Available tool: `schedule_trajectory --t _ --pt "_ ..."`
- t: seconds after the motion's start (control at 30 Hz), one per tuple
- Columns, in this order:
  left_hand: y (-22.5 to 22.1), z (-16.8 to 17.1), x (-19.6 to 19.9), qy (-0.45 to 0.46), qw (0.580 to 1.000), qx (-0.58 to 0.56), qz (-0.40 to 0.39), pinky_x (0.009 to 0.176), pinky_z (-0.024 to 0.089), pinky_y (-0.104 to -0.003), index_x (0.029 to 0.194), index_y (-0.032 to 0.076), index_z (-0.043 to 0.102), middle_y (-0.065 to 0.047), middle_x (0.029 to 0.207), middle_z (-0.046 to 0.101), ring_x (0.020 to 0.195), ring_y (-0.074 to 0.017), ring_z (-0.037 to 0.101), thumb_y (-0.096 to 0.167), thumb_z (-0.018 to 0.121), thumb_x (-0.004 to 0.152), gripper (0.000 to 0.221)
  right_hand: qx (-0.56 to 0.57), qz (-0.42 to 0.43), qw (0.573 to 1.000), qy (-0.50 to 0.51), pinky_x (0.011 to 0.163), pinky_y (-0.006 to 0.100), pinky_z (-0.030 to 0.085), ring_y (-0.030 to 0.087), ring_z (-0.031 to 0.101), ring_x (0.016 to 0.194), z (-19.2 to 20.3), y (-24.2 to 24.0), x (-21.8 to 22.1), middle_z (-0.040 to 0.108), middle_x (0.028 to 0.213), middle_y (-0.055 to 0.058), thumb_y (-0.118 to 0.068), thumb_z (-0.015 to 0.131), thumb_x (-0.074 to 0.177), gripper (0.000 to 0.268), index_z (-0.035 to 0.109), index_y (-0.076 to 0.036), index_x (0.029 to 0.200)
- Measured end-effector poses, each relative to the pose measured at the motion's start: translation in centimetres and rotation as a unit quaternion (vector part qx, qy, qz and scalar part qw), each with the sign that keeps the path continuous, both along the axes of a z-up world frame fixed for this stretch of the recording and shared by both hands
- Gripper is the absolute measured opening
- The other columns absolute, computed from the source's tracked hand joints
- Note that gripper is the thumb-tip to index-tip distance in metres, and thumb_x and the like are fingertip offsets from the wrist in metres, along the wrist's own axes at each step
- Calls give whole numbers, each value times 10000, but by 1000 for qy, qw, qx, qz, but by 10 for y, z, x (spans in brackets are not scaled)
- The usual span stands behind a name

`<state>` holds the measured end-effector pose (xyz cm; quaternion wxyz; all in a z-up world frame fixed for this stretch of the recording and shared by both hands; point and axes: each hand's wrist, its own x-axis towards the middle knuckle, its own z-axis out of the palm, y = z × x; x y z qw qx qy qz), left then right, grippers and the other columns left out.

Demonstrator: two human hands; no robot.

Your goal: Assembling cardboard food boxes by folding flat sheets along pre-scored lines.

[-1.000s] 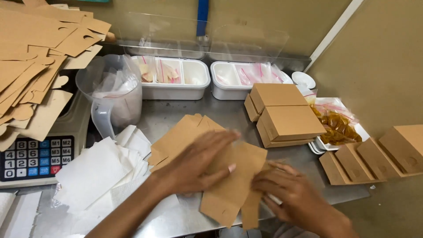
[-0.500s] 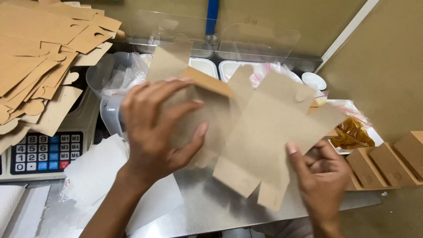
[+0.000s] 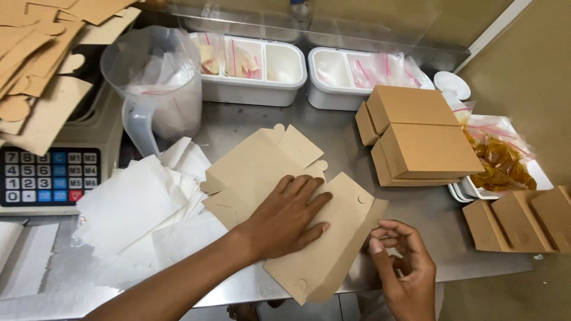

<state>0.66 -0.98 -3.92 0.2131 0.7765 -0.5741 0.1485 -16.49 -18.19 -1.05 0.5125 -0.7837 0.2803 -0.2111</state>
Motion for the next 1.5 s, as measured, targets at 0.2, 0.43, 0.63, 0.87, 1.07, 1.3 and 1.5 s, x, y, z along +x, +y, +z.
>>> schedule_trajectory --t 0.2,0.43,0.63,0.87,1.07,1.3,1.5 --pt "-1 -1 3 8 1000 8 -2 1001 381 -460 1303 87 572 -192 1392 543 1202 -358 514 426 508 1032 439 -273 150 950 -37 991 349 513 199 677 1127 1 -12 9 759 1220 36 -259 677 902 407 709 -110 1279" --pt "-2 2 0 54 998 13 -5 1080 340 -480 1334 82 559 -189 1428 524 1276 -351 491 446 471 1053 468 -417 154 895 22 903 407 434 147 639 1173 -8 -13 17 729 1255 -104 -365 649 928 314 749 -238 1197" --pt "-1 9 -6 117 991 70 -6 1209 136 -570 1520 42 432 -282 1582 361 1471 -403 301 792 439 912 966 -154 26 987 -42 744 267 499 129 666 935 -3 -39 11 736 1015 34 -160 609 995 171 744 -64 1041" --pt "2 11 1 163 979 104 -70 1243 -39 -533 1617 55 279 -274 1686 150 1579 -370 84 814 609 833 1140 -81 25 996 18 640 236 403 81 548 679 3 -53 16 683 797 4 -124 802 857 283 717 -81 1124" --pt "1 26 0 217 962 84 -144 1242 -32 -591 1629 119 278 -284 1688 194 1589 -394 125 531 740 823 1016 -136 136 981 -20 979 304 522 145 749 948 -10 -57 4 818 972 38 -127 819 792 329 737 -90 1108" --pt "-9 16 -26 132 971 57 -193 1263 65 -642 1607 182 375 -307 1641 339 1558 -488 245 333 587 819 830 -244 302 920 -56 946 366 556 204 686 1071 -1 -74 -3 789 1141 38 -126 674 878 263 798 -110 1109" --pt "-11 19 -25 150 966 48 -205 1255 65 -648 1537 133 484 -309 1641 319 1553 -498 234 324 534 888 678 -193 324 926 -24 845 257 580 131 717 944 8 -92 15 806 959 17 -128 827 814 133 810 -113 945"
